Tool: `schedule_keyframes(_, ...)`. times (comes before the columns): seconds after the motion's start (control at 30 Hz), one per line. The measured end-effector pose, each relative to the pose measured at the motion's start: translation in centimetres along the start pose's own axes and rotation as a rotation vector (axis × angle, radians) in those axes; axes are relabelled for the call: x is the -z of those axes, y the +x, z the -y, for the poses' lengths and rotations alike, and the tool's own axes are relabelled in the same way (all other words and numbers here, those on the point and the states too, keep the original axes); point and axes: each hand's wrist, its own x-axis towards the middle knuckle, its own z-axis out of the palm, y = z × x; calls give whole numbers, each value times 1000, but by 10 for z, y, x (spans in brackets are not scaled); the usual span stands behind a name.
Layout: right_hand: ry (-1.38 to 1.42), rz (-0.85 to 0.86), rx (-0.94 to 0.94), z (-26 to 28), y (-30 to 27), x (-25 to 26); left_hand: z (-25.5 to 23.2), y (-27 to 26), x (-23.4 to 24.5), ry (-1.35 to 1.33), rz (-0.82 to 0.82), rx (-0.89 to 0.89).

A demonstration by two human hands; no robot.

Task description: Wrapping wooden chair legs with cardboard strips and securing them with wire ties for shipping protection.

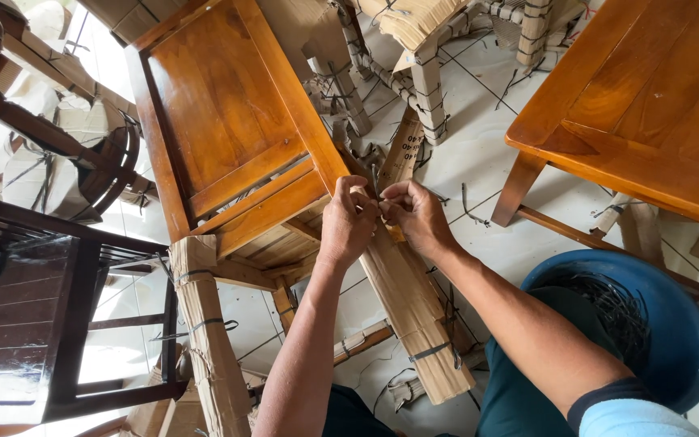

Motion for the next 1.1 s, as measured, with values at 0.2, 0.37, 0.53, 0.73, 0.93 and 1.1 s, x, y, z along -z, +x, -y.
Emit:
schedule_keyframes(0.2, -115, -40, 19, 0, 1, -6, 14, -2, -5, 57, -17, -96)
schedule_keyframes(0.37, -285, -40, 130, 15, -11, -13, 0, -13, -7, 95, -55, -142)
schedule_keyframes(0.53, -495, -1, 365, 14, -11, -9, 8, -12, -10, 120, -75, -160)
schedule_keyframes(0.73, -563, 21, 394, 7, -7, -6, 6, -15, -14, 196, -94, -194)
schedule_keyframes(0.93, -394, 88, 192, 15, -11, -3, 16, -17, -14, 287, -123, -331)
schedule_keyframes(1.1, -297, 108, 41, 7, -4, -3, 50, -5, -24, 420, -204, -453)
